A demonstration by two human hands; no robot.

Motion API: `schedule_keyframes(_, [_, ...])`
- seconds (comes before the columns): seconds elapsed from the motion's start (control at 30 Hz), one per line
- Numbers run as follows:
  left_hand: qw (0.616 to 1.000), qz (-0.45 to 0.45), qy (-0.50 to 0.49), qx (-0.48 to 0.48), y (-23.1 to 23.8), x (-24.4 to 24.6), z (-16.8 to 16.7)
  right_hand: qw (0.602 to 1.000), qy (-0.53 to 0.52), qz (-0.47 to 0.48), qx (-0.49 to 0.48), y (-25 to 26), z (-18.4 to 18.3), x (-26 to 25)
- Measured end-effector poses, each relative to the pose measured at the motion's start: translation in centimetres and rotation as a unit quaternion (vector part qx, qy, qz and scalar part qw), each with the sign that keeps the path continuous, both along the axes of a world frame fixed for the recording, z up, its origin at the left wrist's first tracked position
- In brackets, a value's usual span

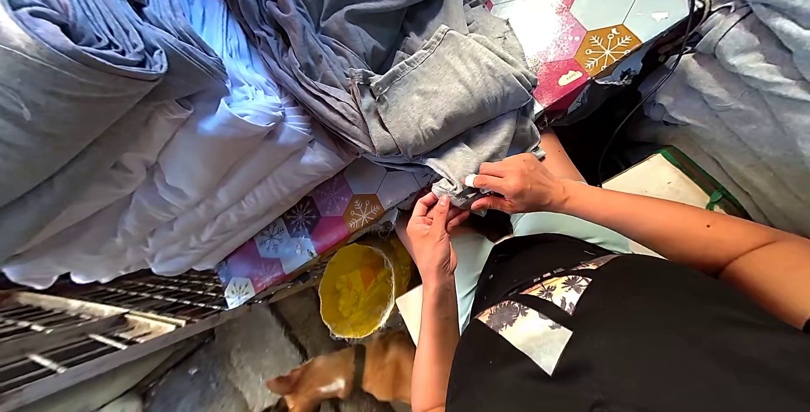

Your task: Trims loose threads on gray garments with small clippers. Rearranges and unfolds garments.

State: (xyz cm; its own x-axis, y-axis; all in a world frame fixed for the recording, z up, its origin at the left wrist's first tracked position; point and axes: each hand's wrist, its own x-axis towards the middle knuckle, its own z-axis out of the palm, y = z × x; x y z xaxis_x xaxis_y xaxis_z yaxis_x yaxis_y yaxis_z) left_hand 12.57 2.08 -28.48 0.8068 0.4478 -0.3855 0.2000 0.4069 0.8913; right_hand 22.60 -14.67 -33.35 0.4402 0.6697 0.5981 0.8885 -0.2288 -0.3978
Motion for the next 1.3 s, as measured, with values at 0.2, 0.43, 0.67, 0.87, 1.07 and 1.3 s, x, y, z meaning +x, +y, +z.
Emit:
schedule_keyframes(0.2, [0.999,-0.025,-0.001,0.031,0.2,0.2,0.1,0.999,-0.036,0.022,0.011,0.0,0.1,1.0])
schedule_keyframes(0.43, [0.999,-0.031,-0.004,0.029,0.1,0.2,-0.2,0.999,-0.037,0.022,0.023,-0.1,-0.2,0.8])
schedule_keyframes(0.67, [0.999,-0.005,0.001,-0.035,-0.6,0.1,-0.5,0.999,0.007,-0.037,0.029,-0.1,-0.3,-0.8])
schedule_keyframes(0.87, [0.990,0.053,0.000,-0.129,-1.7,0.4,-0.2,0.991,0.066,-0.107,0.053,-0.8,-0.2,-1.9])
schedule_keyframes(1.07, [0.986,0.055,0.000,-0.156,-2.7,0.5,0.0,0.986,0.075,-0.141,0.048,-0.3,-0.1,-3.2])
schedule_keyframes(1.3, [0.986,0.057,0.010,-0.158,-3.0,0.5,0.0,0.981,0.082,-0.166,0.052,-0.1,-0.2,-3.4])
